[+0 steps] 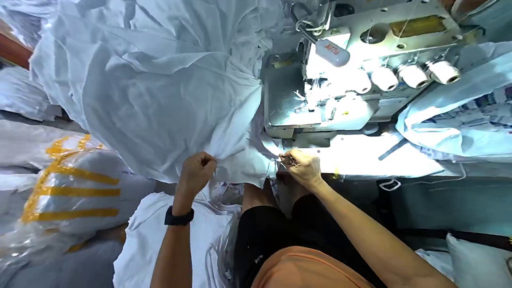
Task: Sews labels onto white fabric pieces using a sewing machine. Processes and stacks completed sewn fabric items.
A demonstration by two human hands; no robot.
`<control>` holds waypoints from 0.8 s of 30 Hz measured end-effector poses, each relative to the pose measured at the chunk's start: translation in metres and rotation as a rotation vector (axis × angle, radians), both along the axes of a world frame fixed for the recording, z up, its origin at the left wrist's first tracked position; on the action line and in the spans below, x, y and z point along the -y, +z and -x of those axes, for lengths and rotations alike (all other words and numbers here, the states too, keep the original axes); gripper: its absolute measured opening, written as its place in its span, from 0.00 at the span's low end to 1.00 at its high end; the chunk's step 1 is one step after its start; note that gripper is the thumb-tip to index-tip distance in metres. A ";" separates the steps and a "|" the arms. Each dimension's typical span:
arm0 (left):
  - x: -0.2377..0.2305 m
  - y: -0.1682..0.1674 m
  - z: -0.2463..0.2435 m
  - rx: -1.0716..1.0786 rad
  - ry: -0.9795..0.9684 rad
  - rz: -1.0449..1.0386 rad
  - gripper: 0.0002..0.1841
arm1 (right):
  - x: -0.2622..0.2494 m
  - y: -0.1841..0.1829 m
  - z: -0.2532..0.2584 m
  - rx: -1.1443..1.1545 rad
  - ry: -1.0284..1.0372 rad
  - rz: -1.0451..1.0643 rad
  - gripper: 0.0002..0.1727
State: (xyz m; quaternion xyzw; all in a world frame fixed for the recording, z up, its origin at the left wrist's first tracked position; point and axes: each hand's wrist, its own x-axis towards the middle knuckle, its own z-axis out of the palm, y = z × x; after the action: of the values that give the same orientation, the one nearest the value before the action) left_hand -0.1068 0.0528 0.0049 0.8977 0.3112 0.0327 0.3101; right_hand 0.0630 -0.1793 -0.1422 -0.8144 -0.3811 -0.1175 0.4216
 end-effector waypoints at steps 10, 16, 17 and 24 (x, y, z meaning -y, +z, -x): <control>0.026 -0.010 -0.047 0.093 -0.255 -0.349 0.17 | -0.001 -0.006 0.001 0.086 -0.027 -0.041 0.15; 0.005 -0.054 -0.099 0.135 -0.197 -0.233 0.15 | 0.002 -0.007 0.000 0.111 0.003 -0.046 0.15; 0.002 -0.046 -0.090 0.285 -0.095 -0.117 0.13 | 0.002 -0.006 -0.002 0.102 0.009 -0.047 0.15; -0.038 -0.068 0.011 0.151 0.364 0.104 0.26 | 0.003 0.001 -0.001 0.021 0.040 0.030 0.17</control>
State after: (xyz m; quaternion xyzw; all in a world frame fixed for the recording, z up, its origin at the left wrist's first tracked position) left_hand -0.1182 0.0908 -0.0626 0.8046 0.4454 0.1392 0.3672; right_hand 0.0638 -0.1821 -0.1413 -0.8116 -0.4035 -0.1119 0.4074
